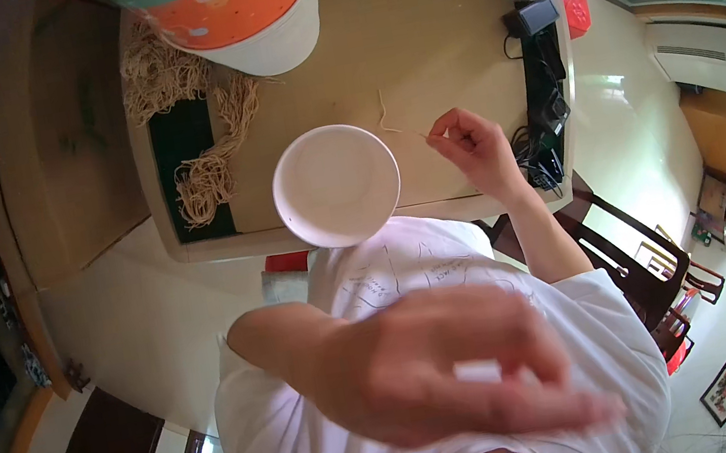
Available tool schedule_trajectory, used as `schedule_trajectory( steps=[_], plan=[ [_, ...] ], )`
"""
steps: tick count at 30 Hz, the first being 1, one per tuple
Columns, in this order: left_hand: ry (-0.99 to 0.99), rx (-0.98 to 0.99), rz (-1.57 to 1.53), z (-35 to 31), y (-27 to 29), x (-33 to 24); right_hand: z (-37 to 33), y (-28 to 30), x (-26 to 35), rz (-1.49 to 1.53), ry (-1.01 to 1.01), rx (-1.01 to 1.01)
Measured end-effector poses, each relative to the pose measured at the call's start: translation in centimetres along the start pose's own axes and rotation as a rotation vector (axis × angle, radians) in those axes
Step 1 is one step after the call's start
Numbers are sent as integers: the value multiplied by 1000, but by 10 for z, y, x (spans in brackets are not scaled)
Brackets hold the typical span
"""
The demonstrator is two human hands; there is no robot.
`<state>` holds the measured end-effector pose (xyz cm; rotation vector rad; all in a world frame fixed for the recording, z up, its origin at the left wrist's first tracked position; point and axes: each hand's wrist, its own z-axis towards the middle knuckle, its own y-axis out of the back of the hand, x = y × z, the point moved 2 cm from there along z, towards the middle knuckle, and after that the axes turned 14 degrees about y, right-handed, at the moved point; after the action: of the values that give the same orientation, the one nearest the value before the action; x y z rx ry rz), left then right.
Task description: Placing rubber bands around paper cups for organizational or packaging purposes.
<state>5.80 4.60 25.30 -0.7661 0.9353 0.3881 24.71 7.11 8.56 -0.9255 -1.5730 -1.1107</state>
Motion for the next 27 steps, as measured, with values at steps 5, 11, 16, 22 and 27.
schedule_trajectory(
  steps=[5,11,16,22,27],
  plan=[
    [-34,-132,-356,25,-16,-23,-1,-1,-4,-63,26,-8],
    [374,-194,-908,30,-41,-11,-4,-1,-12,-94,-22,-19],
    [-142,149,-579,33,-17,-3,-5,-6,-12,-75,-3,1],
    [276,7,-40,5,7,0,-5,-7,-14,-129,12,-2],
    [727,-516,1234,-63,51,122,-4,-5,-22,-142,45,-68]
  ],
)
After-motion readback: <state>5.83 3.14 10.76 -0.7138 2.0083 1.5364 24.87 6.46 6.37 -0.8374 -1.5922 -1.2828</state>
